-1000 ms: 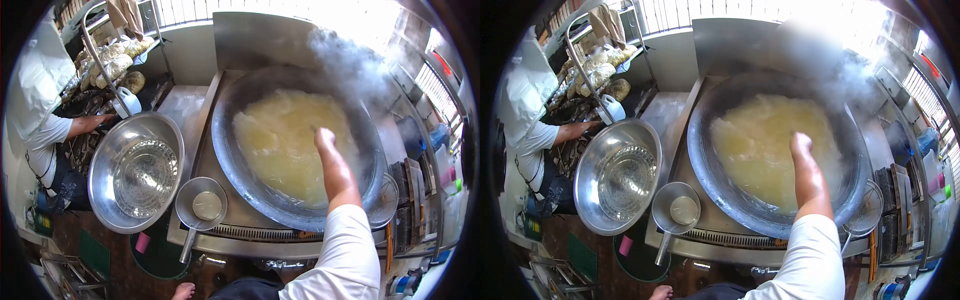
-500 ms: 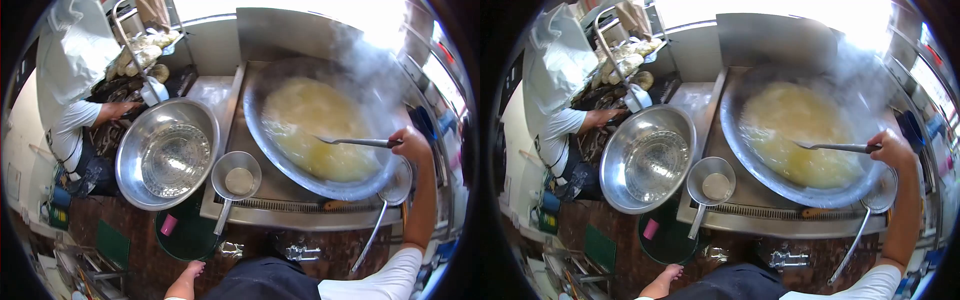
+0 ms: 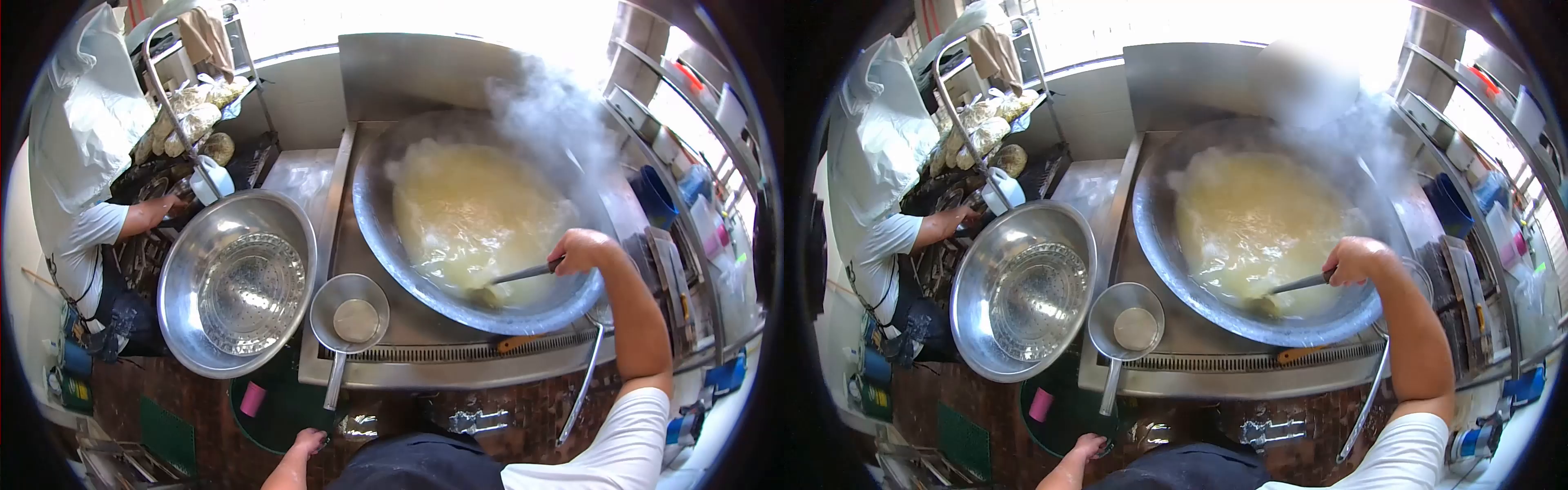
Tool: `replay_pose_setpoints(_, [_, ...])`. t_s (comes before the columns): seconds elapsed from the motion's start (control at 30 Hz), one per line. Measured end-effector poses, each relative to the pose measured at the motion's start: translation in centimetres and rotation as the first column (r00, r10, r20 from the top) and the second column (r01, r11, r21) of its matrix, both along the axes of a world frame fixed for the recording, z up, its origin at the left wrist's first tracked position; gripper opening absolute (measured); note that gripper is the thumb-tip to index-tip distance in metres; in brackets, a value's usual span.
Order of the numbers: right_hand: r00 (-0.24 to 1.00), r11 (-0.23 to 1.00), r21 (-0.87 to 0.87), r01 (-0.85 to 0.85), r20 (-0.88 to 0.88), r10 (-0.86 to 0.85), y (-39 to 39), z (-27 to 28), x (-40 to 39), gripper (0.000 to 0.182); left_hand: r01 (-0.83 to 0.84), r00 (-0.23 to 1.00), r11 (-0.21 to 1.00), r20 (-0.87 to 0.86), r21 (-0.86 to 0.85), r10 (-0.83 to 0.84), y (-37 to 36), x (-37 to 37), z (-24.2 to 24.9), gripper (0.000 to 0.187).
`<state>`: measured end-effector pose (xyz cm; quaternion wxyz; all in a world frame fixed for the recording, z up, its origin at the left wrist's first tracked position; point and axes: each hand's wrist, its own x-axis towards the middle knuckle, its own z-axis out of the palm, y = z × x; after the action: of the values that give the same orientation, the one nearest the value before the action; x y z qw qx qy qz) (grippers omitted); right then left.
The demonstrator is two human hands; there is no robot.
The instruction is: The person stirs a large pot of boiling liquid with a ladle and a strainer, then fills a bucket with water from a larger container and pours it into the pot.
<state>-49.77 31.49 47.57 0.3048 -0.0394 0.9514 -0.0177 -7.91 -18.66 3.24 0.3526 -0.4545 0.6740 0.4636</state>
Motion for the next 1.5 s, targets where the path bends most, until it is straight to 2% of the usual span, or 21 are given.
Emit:
replay_pose_setpoints(0.1, [0.997, 0.993, 0.087, -0.077, -0.008, 0.078, -2.3, -3.7, -4.7, 0.030, -0.004, 1.000, 1.000, 0.029, -0.026, 0.005, -0.3, 1.3, -0.2, 0.024])
replay_pose_setpoints(0.17, [0.963, 0.974, 0.157, -0.165, -0.187, 0.194, -3.0, -6.8, -8.2, 0.032, -0.076, 0.994, 0.997, 0.072, -0.032, 0.078, -0.4, 2.8, 0.1, 0.023])
replay_pose_setpoints(0.2, [0.936, 0.974, 0.129, -0.186, -0.278, 0.215, -3.1, -8.8, -10.2, 0.029, -0.111, 0.988, 0.993, 0.100, -0.026, 0.113, -0.2, 3.3, 0.1, 0.023])
replay_pose_setpoints(0.23, [0.935, 0.972, 0.130, -0.197, -0.272, 0.226, -2.9, -11.3, -12.9, 0.029, -0.122, 0.987, 0.992, 0.106, -0.024, 0.124, 0.0, 3.8, 0.2, 0.023])
replay_pose_setpoints(0.3, [0.900, 0.978, 0.210, -0.021, -0.421, 0.109, -3.2, -15.4, -18.1, 0.022, -0.227, 0.958, 0.972, 0.169, -0.053, 0.233, 1.0, 4.9, 0.6, 0.023])
replay_pose_setpoints(0.37, [0.904, 0.973, 0.230, -0.031, -0.409, 0.125, -4.5, -16.5, -21.9, 0.021, -0.257, 0.947, 0.964, 0.181, -0.065, 0.265, 2.7, 5.5, 0.7, 0.022])
replay_pose_setpoints(0.47, [0.851, 0.981, 0.164, 0.102, -0.525, -0.001, -5.5, -18.5, -26.0, 0.021, -0.293, 0.936, 0.954, 0.183, -0.064, 0.300, 4.4, 5.9, 0.9, 0.023])
replay_pose_setpoints(0.5, [0.853, 0.983, 0.162, 0.083, -0.522, 0.014, -5.8, -19.0, -26.5, 0.021, -0.296, 0.938, 0.955, 0.177, -0.040, 0.298, 5.0, 5.9, 0.8, 0.024])
replay_pose_setpoints(0.57, [0.840, 0.978, 0.117, 0.172, -0.536, -0.084, -6.1, -19.4, -26.4, 0.022, -0.283, 0.949, 0.959, 0.140, -0.022, 0.284, 6.2, 5.0, 1.1, 0.025])
replay_pose_setpoints(0.7, [0.830, 0.986, 0.048, 0.158, -0.548, -0.106, -3.8, -20.8, -23.8, 0.021, -0.222, 0.974, 0.974, 0.044, 0.041, 0.220, 6.7, 3.5, 1.7, 0.028])
replay_pose_setpoints(0.77, [0.834, 0.986, 0.067, 0.154, -0.544, -0.093, -2.6, -18.4, -20.0, 0.021, -0.186, 0.982, 0.981, 0.038, 0.047, 0.184, 6.1, 3.2, 1.4, 0.028])
replay_pose_setpoints(0.83, [0.862, 0.999, 0.006, 0.035, -0.505, -0.027, -1.0, -14.3, -15.3, 0.026, -0.119, 0.993, 0.991, 0.034, 0.055, 0.117, 4.9, 2.9, 1.0, 0.029])
replay_pose_setpoints(0.97, [0.853, 0.987, -0.162, 0.001, -0.516, -0.086, 2.9, -5.6, -6.3, 0.033, -0.067, 0.992, 0.998, 0.110, 0.017, 0.064, 1.8, 3.0, -0.2, 0.027])
replay_pose_setpoints(1.07, [0.888, 0.966, -0.257, -0.015, -0.448, -0.105, 4.5, 1.4, -0.2, 0.036, -0.026, 0.991, 1.000, 0.129, 0.005, 0.025, -0.4, 3.1, -1.3, 0.026])
replay_pose_setpoints(1.17, [0.903, 0.978, -0.210, 0.014, -0.416, -0.103, 3.7, 6.8, 5.4, 0.038, 0.034, 0.990, 0.999, 0.140, 0.011, -0.035, -1.7, 2.3, -2.1, 0.023])
replay_pose_setpoints(1.2, [0.899, 0.978, -0.206, 0.021, -0.424, -0.109, 4.0, 7.1, 5.9, 0.038, 0.035, 0.993, 0.999, 0.113, 0.005, -0.036, -1.9, 2.0, -2.3, 0.023])
replay_pose_setpoints(1.27, [0.961, 0.965, -0.254, -0.065, -0.275, -0.008, 4.6, 7.6, 6.7, 0.038, 0.042, 0.996, 0.999, 0.080, 0.003, -0.042, -1.8, 1.3, -2.1, 0.023])
replay_pose_setpoints(1.3, [0.958, 0.966, -0.249, -0.064, -0.285, -0.011, 4.2, 7.6, 7.0, 0.038, 0.020, 0.998, 1.000, 0.057, 0.002, -0.020, -1.5, 1.0, -2.1, 0.022])
replay_pose_setpoints(1.37, [0.986, 0.978, -0.184, 0.093, -0.118, -0.116, 1.9, 7.7, 7.2, 0.038, -0.010, 1.000, 1.000, 0.028, 0.005, 0.010, -1.2, 0.5, -1.9, 0.020])
replay_pose_setpoints(1.43, [0.995, 0.976, -0.215, 0.036, -0.084, -0.055, 2.0, 5.2, 5.0, 0.038, -0.081, 0.996, 0.995, -0.022, 0.055, 0.083, -0.9, 0.3, -2.3, 0.019])
replay_pose_setpoints(1.5, [0.995, 0.982, -0.159, 0.098, 0.048, -0.092, 0.4, 3.2, 3.0, 0.037, -0.104, 0.994, 0.993, -0.040, 0.062, 0.106, -0.7, 0.8, -2.9, 0.020])
